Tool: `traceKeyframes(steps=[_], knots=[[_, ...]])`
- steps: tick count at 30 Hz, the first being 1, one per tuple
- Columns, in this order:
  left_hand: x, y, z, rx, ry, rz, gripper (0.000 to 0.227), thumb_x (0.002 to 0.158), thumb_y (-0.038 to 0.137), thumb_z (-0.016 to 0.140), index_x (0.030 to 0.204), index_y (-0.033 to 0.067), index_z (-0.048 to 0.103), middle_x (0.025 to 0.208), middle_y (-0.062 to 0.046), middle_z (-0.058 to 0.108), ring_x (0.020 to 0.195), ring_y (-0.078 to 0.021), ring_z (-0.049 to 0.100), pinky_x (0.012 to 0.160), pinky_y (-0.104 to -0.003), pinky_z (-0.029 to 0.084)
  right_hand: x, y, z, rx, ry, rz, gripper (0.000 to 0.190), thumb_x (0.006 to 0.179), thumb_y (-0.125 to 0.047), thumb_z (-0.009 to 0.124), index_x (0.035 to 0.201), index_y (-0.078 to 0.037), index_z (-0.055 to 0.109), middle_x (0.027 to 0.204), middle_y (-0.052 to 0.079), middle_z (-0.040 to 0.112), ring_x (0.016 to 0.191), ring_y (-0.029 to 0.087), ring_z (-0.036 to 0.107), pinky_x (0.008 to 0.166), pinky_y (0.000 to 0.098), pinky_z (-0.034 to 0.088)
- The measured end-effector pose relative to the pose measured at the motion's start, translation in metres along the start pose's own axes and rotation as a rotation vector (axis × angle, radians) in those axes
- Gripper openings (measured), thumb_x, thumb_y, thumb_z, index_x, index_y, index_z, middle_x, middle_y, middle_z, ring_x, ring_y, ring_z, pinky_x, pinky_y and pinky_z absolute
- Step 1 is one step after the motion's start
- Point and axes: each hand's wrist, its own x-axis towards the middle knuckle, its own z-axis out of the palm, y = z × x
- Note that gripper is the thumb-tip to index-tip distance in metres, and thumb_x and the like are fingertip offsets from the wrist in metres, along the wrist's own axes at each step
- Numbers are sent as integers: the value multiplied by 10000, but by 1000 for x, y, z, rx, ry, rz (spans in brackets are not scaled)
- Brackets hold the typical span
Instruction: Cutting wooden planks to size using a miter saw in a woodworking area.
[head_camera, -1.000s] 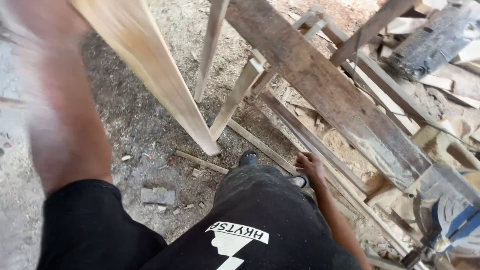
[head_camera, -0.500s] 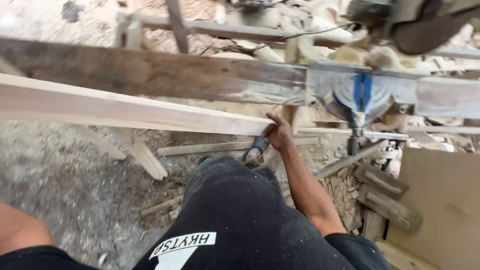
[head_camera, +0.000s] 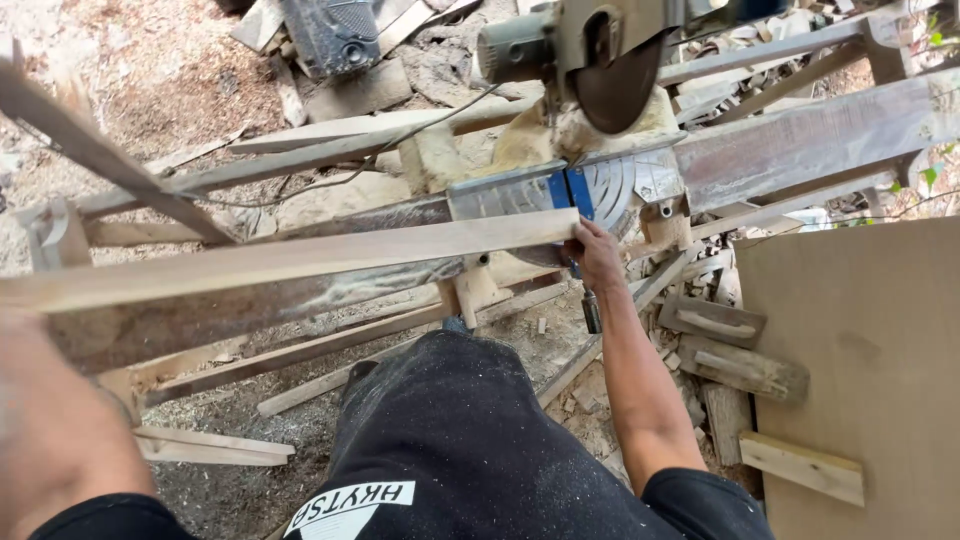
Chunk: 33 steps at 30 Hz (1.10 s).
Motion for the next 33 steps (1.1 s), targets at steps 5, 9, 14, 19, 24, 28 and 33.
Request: traceKeyframes(steps=[5,9,14,19,24,28,33], knots=[[24,12,37,105,100,-108,938,956,567,779,1522,20,269,1437,-225,455,1225,-315,574,1022,-384,549,74,13,-40,-185,351,-38,313,999,-93,673,1286,29,686,1135,172,712,897,247,709,746,376,636],[64,-18,28,180,212,-215,986,945,597,773,1540,18,241,1476,-233,430,1262,-324,558,1045,-383,538,79,-5,-13,-270,350,40,325,984,-109,644,1290,-9,689,1138,138,722,907,220,725,773,341,681],[118,-50,17,268,334,-351,1046,931,636,764,1562,16,205,1525,-244,399,1308,-336,537,1074,-383,525,83,-18,11,-155,518,45,234,957,-75,711,1177,4,705,1094,143,720,907,239,731,772,329,663],[161,-102,-26,361,459,-524,1106,918,674,755,1584,12,170,1574,-256,369,1354,-349,517,1103,-383,512,75,-40,40,-110,675,51,212,928,-74,740,1118,20,728,1086,155,731,905,254,751,782,331,693],[143,-89,-18,321,354,-530,1232,926,654,731,1639,-46,9,1685,-318,132,1430,-371,499,1170,-376,510,74,-38,30,-133,763,82,217,902,-53,753,1103,30,743,1105,156,746,909,258,771,795,348,655],[90,-53,22,423,295,-305,1186,959,636,678,1623,12,-80,1681,-289,-80,1560,-414,114,1236,-499,233,62,-55,15,24,607,125,347,971,-103,665,1300,4,626,1134,173,703,1008,287,728,907,400,675],[-22,-35,149,304,-101,486,1177,803,372,832,1624,25,64,1665,-265,115,1497,-344,318,1227,-473,283,58,-145,-57,220,722,125,373,1019,-196,612,1359,-49,571,1065,210,716,957,275,723,894,407,676]])
